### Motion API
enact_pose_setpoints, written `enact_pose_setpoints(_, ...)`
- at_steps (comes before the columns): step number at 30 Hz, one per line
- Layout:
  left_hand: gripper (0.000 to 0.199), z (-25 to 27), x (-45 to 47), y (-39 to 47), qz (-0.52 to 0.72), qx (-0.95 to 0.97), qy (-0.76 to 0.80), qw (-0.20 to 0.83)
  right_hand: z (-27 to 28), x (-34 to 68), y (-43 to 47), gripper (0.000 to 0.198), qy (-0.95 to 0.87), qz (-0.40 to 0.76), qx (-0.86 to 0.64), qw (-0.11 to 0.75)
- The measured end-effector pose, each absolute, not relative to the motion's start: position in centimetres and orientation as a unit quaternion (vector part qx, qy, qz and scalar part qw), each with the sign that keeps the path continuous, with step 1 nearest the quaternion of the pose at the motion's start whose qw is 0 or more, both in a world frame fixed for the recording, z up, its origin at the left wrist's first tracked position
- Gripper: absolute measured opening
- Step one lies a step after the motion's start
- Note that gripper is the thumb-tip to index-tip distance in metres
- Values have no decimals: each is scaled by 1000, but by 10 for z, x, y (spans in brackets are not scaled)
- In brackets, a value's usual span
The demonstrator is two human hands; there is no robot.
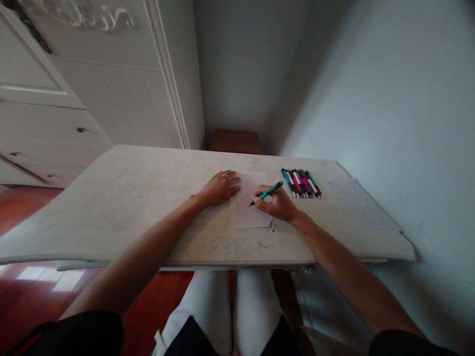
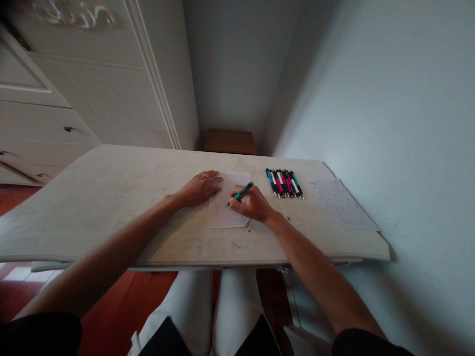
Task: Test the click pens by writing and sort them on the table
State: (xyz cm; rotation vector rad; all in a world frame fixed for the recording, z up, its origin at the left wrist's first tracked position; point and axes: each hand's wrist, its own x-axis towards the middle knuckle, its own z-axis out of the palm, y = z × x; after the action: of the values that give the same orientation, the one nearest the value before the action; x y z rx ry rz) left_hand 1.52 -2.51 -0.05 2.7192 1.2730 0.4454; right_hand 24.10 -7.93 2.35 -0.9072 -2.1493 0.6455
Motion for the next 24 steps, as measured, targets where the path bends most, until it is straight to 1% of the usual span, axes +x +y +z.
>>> enact_pose_setpoints(5, 45, 0, 16, -25, 137, 896, 419, 47, 28, 240, -81, 12, -818, 234, -368, 374)
enact_pose_setpoints(14, 46, 0, 16, -25, 138, 897, 418, 45, 19, 240, -79, 14, -833, 249, -361, 337)
enact_pose_setpoints(24, 43, 2, 16, -27, 143, 896, 419, 44, 18, 241, -78, 13, -834, 248, -363, 335)
